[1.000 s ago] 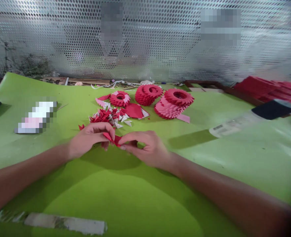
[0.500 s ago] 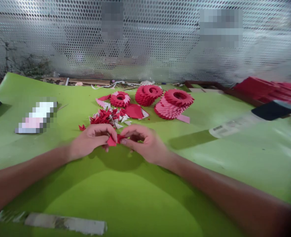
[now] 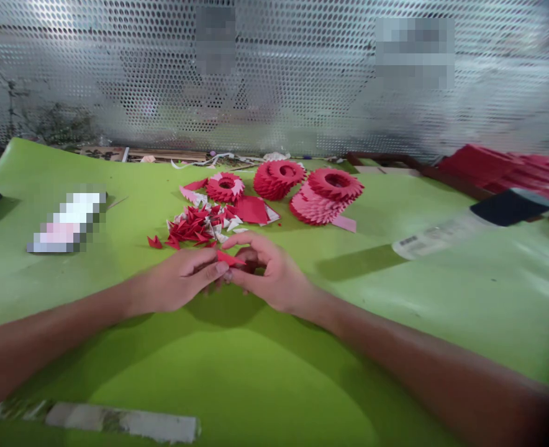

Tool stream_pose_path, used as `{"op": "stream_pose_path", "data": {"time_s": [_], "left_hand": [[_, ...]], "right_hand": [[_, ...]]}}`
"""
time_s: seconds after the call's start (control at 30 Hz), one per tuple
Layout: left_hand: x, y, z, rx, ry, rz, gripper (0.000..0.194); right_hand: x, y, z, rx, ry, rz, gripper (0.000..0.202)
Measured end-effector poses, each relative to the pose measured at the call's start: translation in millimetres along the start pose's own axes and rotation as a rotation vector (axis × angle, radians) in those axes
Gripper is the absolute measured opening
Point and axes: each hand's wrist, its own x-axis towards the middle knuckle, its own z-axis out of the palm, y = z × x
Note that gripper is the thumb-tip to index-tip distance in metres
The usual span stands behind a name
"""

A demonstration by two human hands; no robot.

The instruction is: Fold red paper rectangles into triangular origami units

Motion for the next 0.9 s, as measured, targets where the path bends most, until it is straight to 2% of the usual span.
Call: {"op": "stream_pose_path", "data": {"time_s": [0.27,0.5,0.57,0.73,0.9], "left_hand": [[3.1,-4.3,-3.8,-0.067,-0.029,0.015,0.042],[2.0,1.6,-7.0,0.054,-0.026,-0.005,0.036],[1.8,2.0,-5.9,0.092,-0.004,0.009,0.036],[3.5,0.5,-5.2,0.125,0.138,0.002,0.04],[5.9,0.6,-10.7,0.061,0.098,-0.045,0.042]], "right_hand": [[-0.5,1.4,-3.6,-0.124,-0.004,-0.031,0.036],[0.7,-5.0,-2.7,-0.247,-0.031,-0.045,0.027],[0.5,-5.1,-2.2,-0.266,-0.032,-0.047,0.025],[0.9,-2.5,-3.3,-0.26,0.006,-0.028,0.027],[1.7,-1.2,-4.7,-0.255,0.033,0.0,0.027]]}}
